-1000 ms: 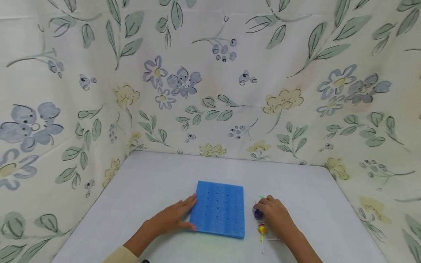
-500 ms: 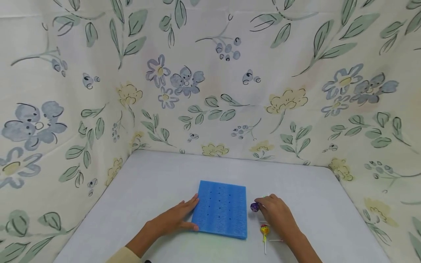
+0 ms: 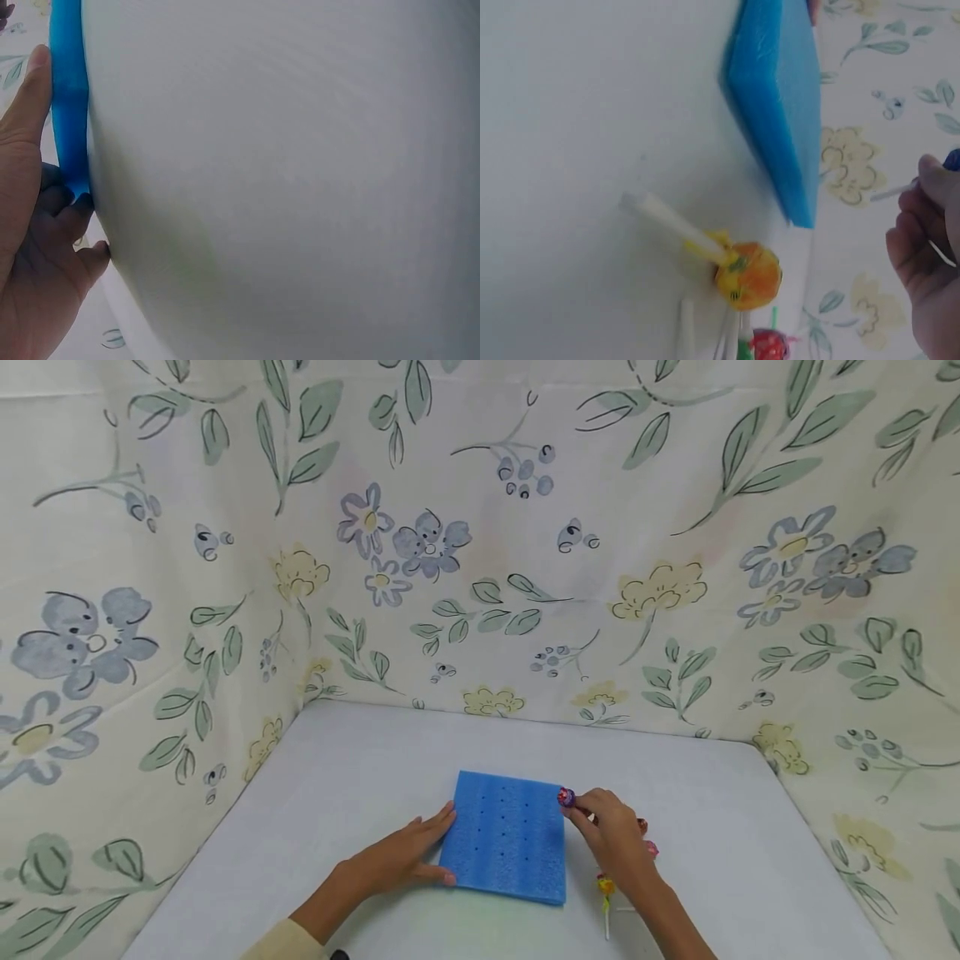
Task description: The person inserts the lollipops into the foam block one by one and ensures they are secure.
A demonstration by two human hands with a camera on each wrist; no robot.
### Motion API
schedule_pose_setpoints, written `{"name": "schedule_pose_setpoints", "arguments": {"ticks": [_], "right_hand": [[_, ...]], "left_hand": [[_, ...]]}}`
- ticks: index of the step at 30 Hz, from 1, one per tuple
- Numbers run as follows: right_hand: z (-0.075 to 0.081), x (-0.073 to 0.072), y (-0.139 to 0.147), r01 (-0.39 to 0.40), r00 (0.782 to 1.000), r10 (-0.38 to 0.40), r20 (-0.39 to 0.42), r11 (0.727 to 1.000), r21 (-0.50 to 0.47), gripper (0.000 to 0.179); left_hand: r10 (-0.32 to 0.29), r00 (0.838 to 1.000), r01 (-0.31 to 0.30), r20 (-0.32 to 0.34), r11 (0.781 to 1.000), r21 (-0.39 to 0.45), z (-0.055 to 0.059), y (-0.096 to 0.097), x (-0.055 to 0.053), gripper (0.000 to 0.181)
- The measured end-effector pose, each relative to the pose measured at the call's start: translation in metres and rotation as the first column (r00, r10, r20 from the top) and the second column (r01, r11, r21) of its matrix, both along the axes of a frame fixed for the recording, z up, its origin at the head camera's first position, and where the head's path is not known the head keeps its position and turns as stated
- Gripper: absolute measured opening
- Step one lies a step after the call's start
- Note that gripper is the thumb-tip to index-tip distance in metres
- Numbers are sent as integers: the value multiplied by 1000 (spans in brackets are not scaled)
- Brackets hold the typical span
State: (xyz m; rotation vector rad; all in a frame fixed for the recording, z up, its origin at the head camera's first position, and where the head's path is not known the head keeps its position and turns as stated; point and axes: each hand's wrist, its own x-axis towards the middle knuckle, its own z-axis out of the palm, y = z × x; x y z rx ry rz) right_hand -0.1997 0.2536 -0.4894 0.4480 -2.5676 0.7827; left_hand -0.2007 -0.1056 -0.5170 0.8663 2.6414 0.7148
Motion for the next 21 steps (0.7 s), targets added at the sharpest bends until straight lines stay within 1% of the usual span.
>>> {"name": "schedule_pose_setpoints", "arguments": {"ticks": [3,6,8,10,13,16,19,21], "right_hand": [[-3,-4,-7,-10,1000,12,22,997,-77,8],[-4,-6,-14,-8,996,22,89,988,-156,5],[-3,-8,-19,8,989,21,145,981,-193,4],[-1,-9,-25,18,980,27,196,975,-222,5],[1,-12,-34,29,967,37,251,967,-255,8],[1,-16,-43,43,955,41,293,960,-275,11],[-1,-20,-51,53,946,47,320,954,-296,11],[-3,-23,-56,53,941,61,334,945,-322,10]], "left_hand": [[2,1000,-2,-6,1000,-7,1,0,0,104],[6,1000,-6,-8,1000,-12,1,0,0,103],[6,1000,-7,-9,1000,-17,2,0,0,103],[8,1000,-8,-9,1000,-24,1,0,0,103],[13,1000,-13,-6,999,-33,-1,0,-1,103],[18,1000,-17,5,999,-38,-3,0,-2,104],[20,1000,-19,19,999,-41,-4,0,-3,105],[15,1000,-14,18,999,-46,-4,0,-2,105]]}}
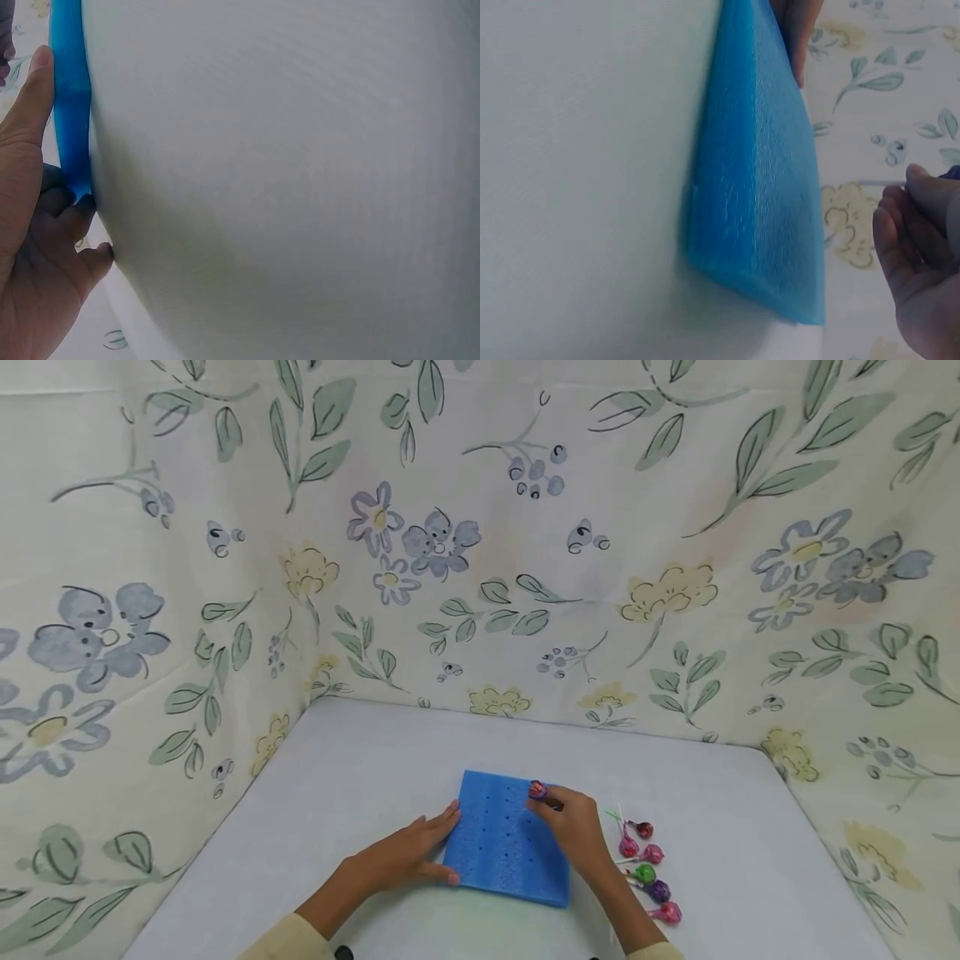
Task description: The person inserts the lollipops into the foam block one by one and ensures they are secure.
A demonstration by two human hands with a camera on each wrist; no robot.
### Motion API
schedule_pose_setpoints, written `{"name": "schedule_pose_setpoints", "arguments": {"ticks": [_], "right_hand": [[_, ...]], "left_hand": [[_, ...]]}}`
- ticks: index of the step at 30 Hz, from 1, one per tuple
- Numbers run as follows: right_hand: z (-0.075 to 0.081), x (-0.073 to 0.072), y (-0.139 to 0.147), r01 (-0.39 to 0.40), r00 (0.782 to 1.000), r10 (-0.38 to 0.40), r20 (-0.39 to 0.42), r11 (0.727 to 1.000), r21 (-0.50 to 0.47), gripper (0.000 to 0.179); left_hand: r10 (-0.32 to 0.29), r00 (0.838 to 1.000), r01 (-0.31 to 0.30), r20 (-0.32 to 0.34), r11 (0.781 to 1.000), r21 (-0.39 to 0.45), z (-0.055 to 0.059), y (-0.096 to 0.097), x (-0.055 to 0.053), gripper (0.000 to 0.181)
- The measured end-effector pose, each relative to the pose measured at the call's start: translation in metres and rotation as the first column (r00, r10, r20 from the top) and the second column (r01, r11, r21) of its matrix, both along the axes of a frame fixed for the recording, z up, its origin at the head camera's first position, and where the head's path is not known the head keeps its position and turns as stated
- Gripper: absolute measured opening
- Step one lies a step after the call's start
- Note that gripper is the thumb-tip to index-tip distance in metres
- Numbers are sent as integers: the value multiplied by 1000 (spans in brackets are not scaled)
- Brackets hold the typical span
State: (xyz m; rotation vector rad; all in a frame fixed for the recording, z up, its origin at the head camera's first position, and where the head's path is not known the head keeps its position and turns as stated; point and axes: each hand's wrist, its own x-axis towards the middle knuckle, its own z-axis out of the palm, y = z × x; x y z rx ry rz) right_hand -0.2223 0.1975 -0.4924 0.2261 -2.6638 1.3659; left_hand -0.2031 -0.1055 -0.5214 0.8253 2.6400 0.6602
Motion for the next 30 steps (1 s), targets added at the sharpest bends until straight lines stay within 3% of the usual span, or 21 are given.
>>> {"name": "schedule_pose_setpoints", "arguments": {"ticks": [5,13,30], "right_hand": [[-3,-7,-12,-10,1000,12,17,998,-69,8],[-10,-18,-29,-26,999,28,21,995,-96,8],[-27,-37,-51,-19,996,31,79,988,-156,5]], "left_hand": [[7,1000,-8,-6,1000,-20,2,0,3,104],[22,1000,-22,3,999,-23,8,0,5,102],[13,1000,-13,-5,999,-30,5,0,3,103]]}}
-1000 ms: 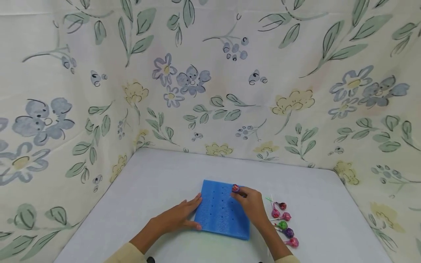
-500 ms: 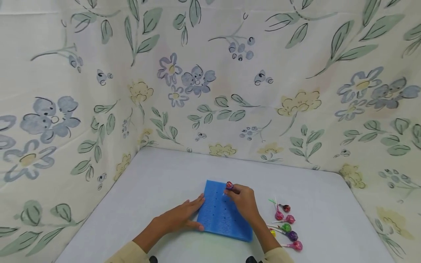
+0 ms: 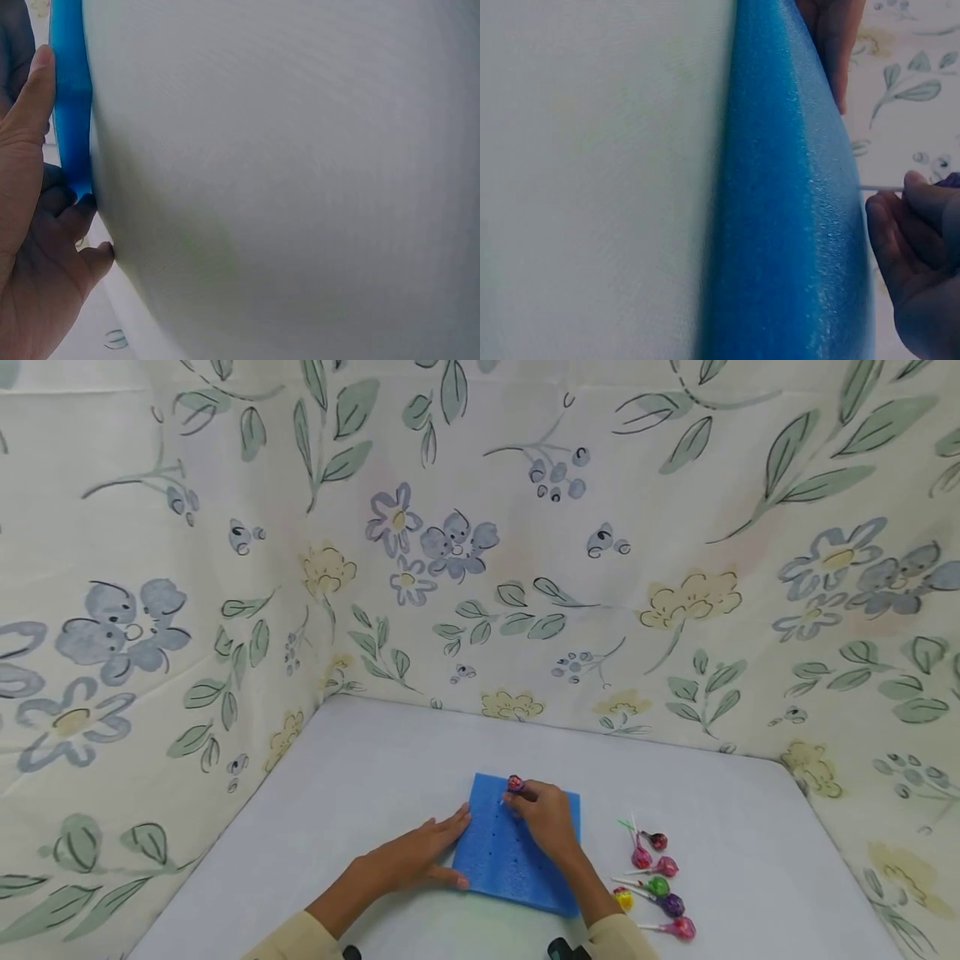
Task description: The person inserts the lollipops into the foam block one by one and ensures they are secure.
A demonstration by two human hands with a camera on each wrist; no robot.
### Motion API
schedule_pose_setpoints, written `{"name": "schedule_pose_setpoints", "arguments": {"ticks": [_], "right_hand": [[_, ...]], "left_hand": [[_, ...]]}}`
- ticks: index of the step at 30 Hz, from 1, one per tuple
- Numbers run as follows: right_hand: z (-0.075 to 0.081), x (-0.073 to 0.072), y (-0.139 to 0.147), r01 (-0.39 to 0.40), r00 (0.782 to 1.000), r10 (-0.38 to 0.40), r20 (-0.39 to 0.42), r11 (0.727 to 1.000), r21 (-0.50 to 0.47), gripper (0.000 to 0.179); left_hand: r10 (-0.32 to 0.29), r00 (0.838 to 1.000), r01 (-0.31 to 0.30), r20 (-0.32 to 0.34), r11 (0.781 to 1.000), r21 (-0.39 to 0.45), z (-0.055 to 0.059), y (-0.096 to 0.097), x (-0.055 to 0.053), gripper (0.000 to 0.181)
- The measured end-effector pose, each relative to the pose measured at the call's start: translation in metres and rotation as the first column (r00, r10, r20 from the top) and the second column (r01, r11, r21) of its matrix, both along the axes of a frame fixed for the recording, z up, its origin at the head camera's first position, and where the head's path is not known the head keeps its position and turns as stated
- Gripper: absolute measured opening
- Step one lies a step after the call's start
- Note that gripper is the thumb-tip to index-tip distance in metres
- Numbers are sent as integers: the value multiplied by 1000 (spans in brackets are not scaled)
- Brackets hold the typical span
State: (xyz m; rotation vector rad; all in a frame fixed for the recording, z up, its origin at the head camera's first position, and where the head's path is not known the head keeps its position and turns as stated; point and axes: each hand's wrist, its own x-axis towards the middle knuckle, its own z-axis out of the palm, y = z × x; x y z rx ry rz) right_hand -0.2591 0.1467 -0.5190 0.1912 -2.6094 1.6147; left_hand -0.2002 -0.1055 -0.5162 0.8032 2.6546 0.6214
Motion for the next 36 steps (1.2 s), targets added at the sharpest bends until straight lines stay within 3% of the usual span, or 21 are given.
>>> {"name": "schedule_pose_setpoints", "arguments": {"ticks": [12,21,36], "right_hand": [[-5,-7,-5,-11,1000,11,-16,999,41,5],[-6,-10,-9,-68,996,76,-44,983,172,7],[-9,-10,-10,-65,996,74,-44,983,174,7]], "left_hand": [[5,1000,-5,0,1000,-17,4,2,3,102],[3,1000,-3,-4,1000,-10,5,1,3,103],[13,1000,-13,0,1000,-25,7,1,3,102]]}}
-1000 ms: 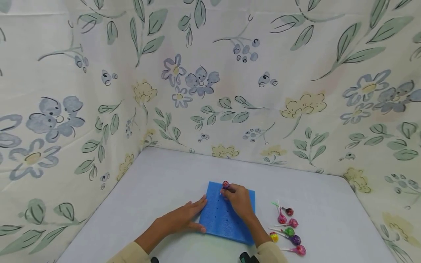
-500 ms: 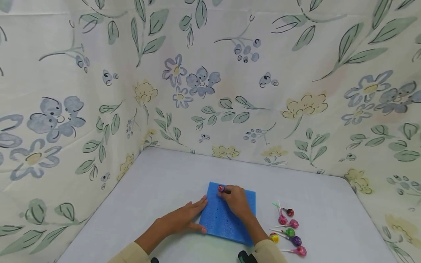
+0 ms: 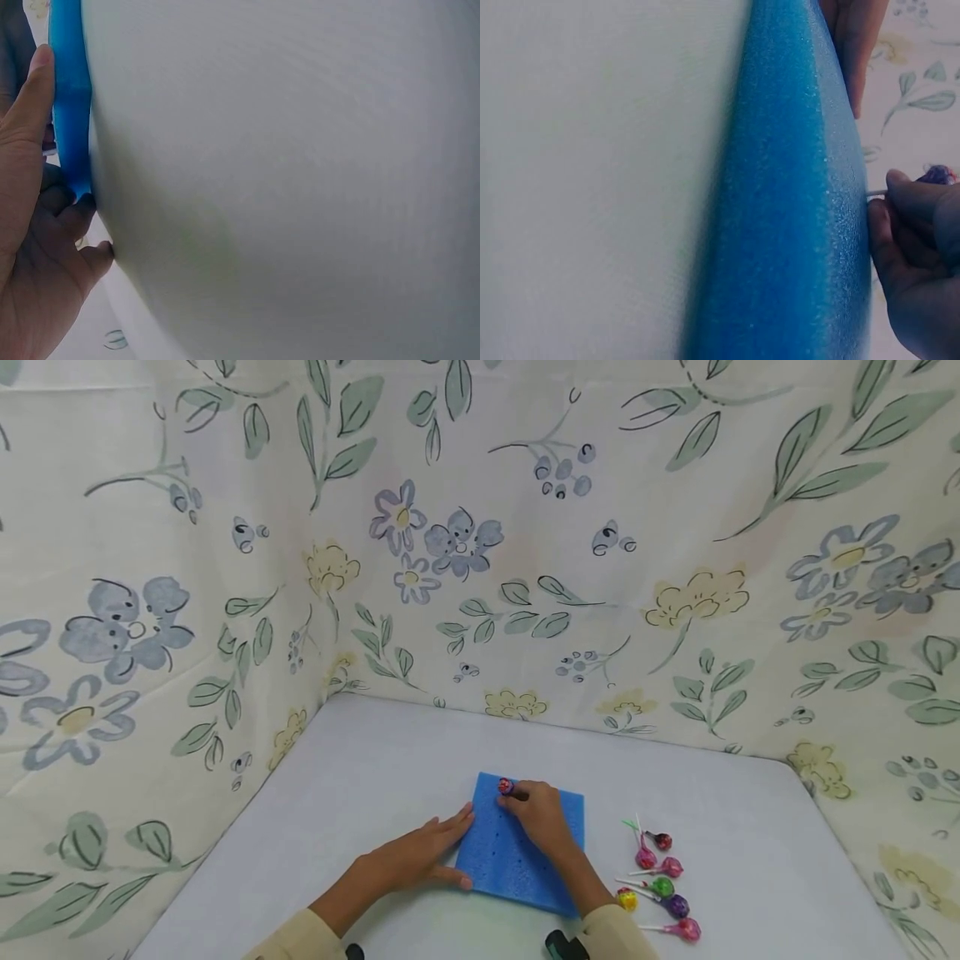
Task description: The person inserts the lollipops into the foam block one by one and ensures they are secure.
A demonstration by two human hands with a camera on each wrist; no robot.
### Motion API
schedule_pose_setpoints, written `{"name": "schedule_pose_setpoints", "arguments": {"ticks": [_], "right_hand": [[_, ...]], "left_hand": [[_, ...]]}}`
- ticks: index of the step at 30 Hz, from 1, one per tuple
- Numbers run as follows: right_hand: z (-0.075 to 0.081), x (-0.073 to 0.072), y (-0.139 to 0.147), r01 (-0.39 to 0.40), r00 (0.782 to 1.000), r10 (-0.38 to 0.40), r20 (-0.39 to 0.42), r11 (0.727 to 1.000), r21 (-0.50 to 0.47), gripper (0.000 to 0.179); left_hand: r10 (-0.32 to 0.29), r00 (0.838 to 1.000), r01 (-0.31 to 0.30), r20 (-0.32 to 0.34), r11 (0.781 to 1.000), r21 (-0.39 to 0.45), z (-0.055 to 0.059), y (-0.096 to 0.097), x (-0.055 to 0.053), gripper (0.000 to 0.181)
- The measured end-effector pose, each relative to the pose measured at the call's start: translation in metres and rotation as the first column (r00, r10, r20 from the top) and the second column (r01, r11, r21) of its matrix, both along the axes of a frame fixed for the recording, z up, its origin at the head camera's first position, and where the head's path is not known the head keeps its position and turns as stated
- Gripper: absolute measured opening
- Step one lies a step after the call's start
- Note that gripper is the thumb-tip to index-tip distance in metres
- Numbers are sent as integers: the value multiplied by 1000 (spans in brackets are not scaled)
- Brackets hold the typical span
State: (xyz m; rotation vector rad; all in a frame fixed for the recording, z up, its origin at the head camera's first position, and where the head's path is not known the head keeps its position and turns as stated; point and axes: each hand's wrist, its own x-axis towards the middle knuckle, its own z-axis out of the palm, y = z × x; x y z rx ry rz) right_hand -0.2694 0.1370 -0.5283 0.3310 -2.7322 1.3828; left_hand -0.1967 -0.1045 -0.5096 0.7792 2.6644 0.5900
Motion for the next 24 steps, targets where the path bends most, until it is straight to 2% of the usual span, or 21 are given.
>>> {"name": "schedule_pose_setpoints", "arguments": {"ticks": [9,19,24], "right_hand": [[5,10,21,-13,999,14,35,999,-32,14],[20,29,62,22,999,-16,-46,990,136,23],[28,38,80,22,993,1,-116,980,196,21]], "left_hand": [[10,1000,-10,8,1000,-5,0,1,-1,102],[3,1000,-3,6,1000,1,-1,2,0,103],[5,1000,-5,14,1000,3,0,3,0,103]]}}
